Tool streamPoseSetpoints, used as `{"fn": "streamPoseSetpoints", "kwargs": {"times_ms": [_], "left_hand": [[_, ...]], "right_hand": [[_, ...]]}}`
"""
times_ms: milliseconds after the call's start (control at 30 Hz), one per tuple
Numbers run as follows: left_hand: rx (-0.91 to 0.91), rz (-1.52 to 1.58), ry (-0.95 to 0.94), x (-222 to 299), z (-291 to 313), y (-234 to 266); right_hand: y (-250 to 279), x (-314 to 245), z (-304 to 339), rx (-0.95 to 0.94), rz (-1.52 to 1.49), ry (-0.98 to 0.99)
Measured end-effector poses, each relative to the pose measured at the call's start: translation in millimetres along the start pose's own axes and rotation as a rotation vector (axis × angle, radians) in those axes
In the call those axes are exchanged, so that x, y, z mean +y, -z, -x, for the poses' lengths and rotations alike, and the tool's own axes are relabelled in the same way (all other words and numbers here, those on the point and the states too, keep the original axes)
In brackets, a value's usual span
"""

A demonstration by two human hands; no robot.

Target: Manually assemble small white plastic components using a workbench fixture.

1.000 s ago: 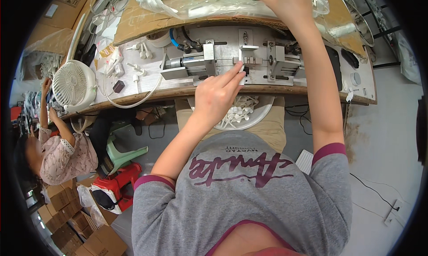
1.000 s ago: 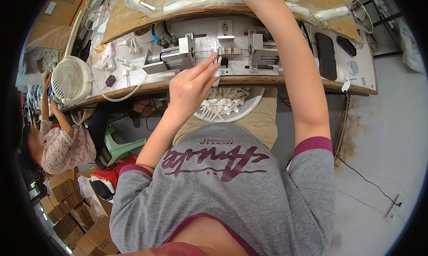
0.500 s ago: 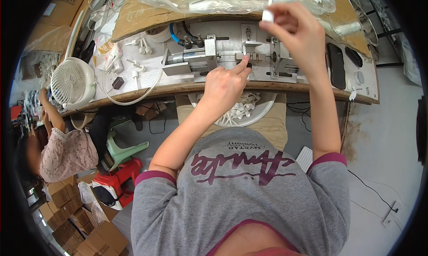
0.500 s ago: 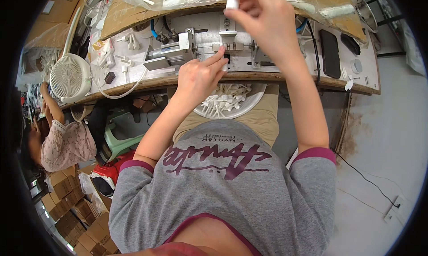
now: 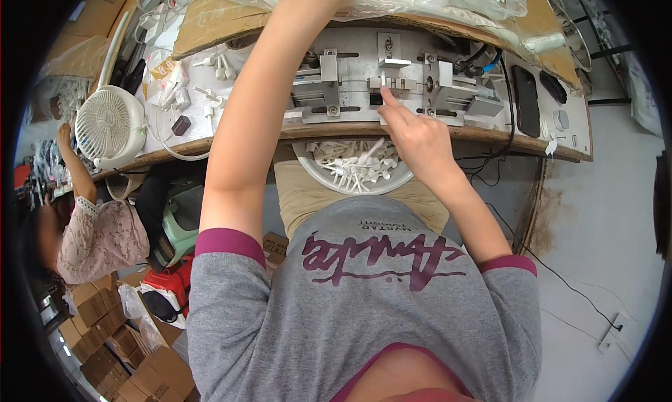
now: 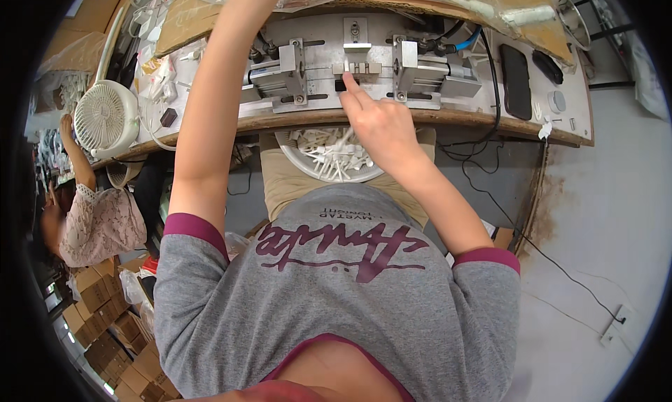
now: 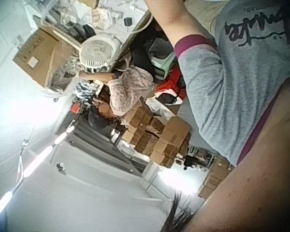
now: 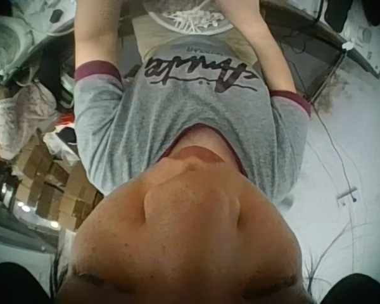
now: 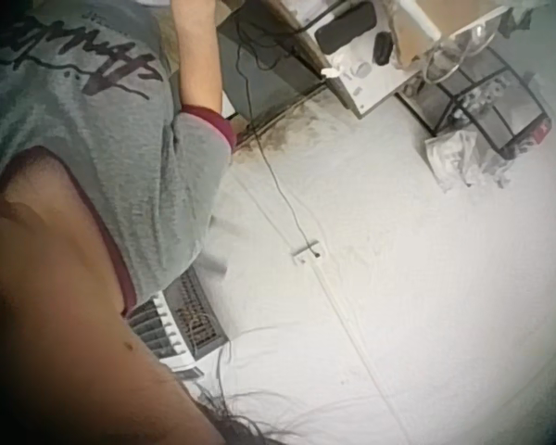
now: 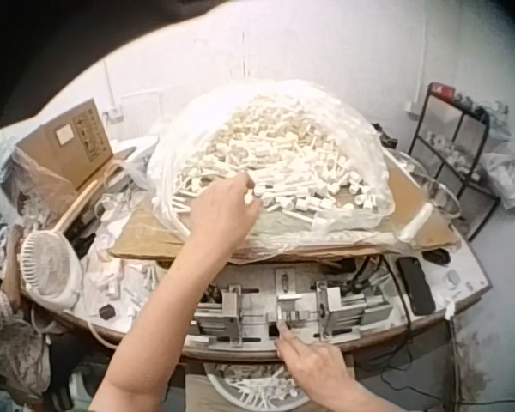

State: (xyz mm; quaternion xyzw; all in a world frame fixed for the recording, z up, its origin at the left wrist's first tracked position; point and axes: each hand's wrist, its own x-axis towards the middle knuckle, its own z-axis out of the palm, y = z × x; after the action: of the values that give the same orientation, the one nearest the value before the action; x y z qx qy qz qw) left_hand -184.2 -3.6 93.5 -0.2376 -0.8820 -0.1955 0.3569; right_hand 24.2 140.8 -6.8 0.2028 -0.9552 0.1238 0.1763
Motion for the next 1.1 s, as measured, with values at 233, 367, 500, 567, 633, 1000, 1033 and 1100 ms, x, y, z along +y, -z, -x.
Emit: {"fn": "streamPoseSetpoints", "kwargs": {"times_ms": [233, 367, 500, 567, 633, 1000, 1033, 1100], "left_hand": [[-0.158, -0.196, -0.023, -19, -7, -50], [-0.153, -0.088, -0.006, -33, 1, -50], [-0.215, 0.020, -0.085, -38, 1, -30], [-0.186, 0.097, -0.086, -36, 3, -15], [-0.126, 0.190, -0.079, -29, 8, 7], [-0.020, 0.520, -0.136, 43, 98, 83], [-0.088, 0.555, -0.106, 47, 111, 82], [-0.208, 0.574, -0.031, 55, 143, 78]], "right_hand": [[4, 0, -15, -0.017, 0.000, 0.026], [3, -2, -16, -0.026, -0.020, 0.008], [24, -2, -25, -0.069, -0.210, -0.047], [37, 4, -35, -0.008, -0.328, -0.094], [56, 15, -58, 0.209, -0.292, -0.056], [61, 105, -153, 0.000, 0.226, -0.257], [57, 102, -148, 0.060, 0.152, -0.194], [54, 100, -144, 0.196, 0.060, -0.096]]}}
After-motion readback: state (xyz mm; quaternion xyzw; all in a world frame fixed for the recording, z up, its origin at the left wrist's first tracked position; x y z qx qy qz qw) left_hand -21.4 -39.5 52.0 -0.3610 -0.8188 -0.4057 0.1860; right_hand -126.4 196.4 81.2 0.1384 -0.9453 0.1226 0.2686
